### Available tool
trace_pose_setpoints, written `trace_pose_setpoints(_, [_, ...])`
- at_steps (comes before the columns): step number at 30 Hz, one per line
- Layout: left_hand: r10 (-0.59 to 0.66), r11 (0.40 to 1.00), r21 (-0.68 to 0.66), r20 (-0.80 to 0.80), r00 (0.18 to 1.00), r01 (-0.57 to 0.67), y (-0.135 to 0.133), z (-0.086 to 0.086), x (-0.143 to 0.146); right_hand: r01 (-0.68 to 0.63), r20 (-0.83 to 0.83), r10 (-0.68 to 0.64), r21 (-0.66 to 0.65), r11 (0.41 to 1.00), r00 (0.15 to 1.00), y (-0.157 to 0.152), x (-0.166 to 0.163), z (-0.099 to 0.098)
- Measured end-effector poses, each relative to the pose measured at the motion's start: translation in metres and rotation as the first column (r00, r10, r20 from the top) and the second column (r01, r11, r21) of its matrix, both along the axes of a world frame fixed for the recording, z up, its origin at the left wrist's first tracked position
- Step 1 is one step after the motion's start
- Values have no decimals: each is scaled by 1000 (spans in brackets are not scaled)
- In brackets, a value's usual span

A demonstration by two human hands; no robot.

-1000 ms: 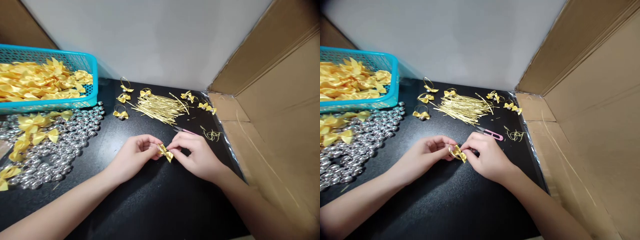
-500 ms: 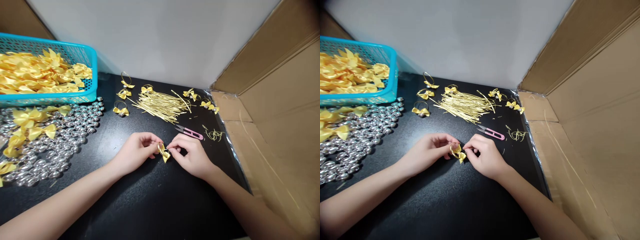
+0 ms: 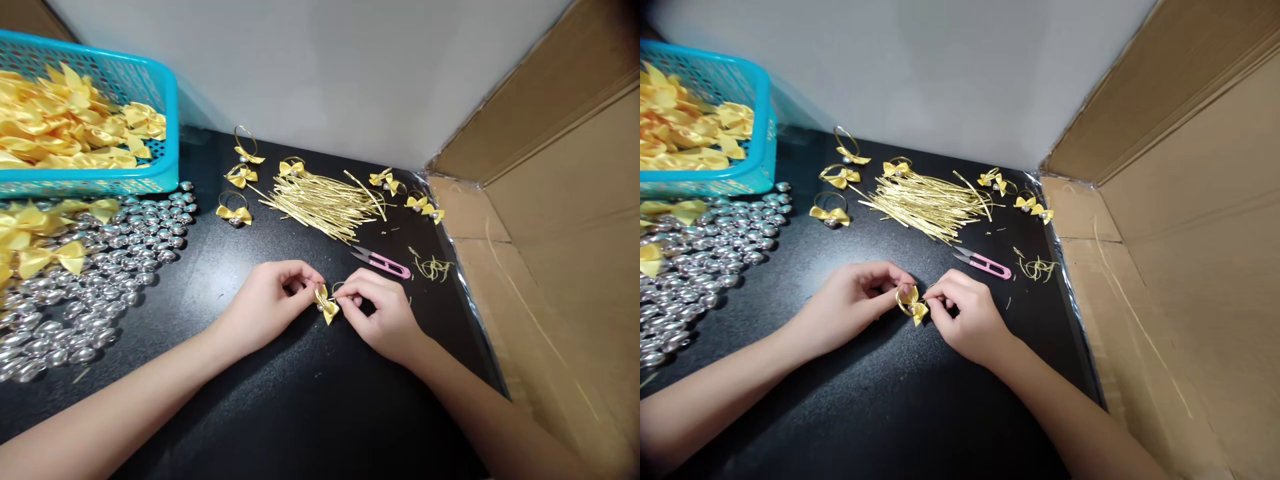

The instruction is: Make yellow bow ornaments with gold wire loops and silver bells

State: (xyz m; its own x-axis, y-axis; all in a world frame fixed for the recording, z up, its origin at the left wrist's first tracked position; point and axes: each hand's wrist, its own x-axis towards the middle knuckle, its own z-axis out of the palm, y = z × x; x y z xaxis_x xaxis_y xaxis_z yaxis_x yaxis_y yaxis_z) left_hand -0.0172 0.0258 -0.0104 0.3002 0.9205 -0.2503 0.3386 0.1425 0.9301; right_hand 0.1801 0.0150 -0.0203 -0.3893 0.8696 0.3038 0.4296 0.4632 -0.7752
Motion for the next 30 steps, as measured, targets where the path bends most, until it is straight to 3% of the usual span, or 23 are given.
trace_pose_setpoints(11, [-5, 1000, 20, -19, 1000, 6, -3, -2, 1, 1, 14, -2, 47, 999, 1000, -2, -2, 0])
trace_pose_setpoints(30, [-26, 1000, -14, -2, 1000, 26, -2, -5, 0, -13, 78, -3, 200, 980, 997, -9, -8, -17])
